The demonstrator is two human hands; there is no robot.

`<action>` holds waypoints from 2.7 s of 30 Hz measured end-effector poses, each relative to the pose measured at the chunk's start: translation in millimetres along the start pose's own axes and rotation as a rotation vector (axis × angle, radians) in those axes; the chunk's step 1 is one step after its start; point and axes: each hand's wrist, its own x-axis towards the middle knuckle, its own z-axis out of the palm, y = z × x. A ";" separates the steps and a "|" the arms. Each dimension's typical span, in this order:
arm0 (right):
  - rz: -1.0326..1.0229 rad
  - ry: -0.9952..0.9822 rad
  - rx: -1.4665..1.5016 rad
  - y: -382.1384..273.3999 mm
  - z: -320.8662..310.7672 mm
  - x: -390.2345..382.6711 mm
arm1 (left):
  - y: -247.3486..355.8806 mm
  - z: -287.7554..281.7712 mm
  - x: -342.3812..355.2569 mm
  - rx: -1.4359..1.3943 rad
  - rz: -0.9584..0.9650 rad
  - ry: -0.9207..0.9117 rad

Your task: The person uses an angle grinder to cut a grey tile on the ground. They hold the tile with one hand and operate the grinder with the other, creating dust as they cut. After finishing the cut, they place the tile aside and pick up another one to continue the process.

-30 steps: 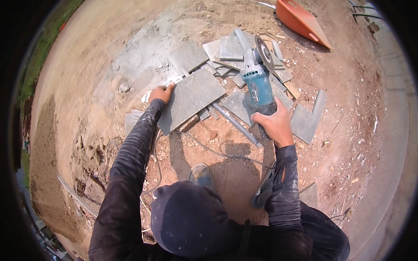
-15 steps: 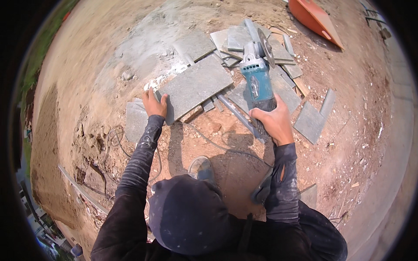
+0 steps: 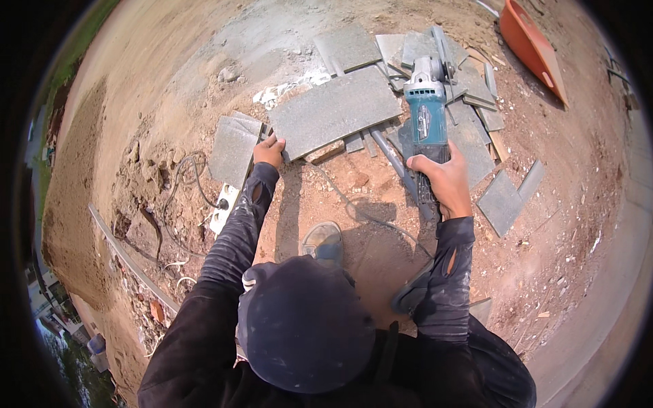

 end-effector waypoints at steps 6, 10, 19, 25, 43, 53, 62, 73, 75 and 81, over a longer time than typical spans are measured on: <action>-0.024 -0.081 0.018 -9.1 25.4 0.8 | -25.0 15.3 14.8 -0.082 -0.034 0.010; -0.053 -0.077 -0.014 -8.7 28.5 6.0 | -1.7 26.8 8.0 -0.086 -0.021 0.001; -0.005 -0.131 0.028 -8.8 34.6 5.2 | 78.0 27.5 -97.1 -0.019 0.384 0.222; 0.047 -0.212 0.136 3.0 56.5 -1.3 | 126.8 50.3 -183.3 -0.690 -0.021 -0.763; -0.043 -0.264 0.314 9.2 99.5 9.6 | 150.9 15.9 -183.1 -0.729 0.054 -0.571; 0.050 -0.515 0.465 24.4 83.3 11.4 | 118.4 -8.8 -177.7 -0.322 0.252 -0.276; -0.122 -0.526 0.334 13.9 87.6 9.5 | 172.4 -14.9 -160.6 -0.125 0.750 -0.035; -0.308 0.057 -0.639 -6.3 114.3 -9.6 | 166.0 2.9 -134.1 -0.862 0.163 -0.581; -0.302 0.043 -0.740 -9.8 118.0 -16.8 | 161.6 0.5 -121.5 -0.922 0.073 -0.619; -0.385 0.106 -0.819 -3.8 127.4 -30.9 | 155.3 -3.2 -120.8 -1.042 0.076 -0.680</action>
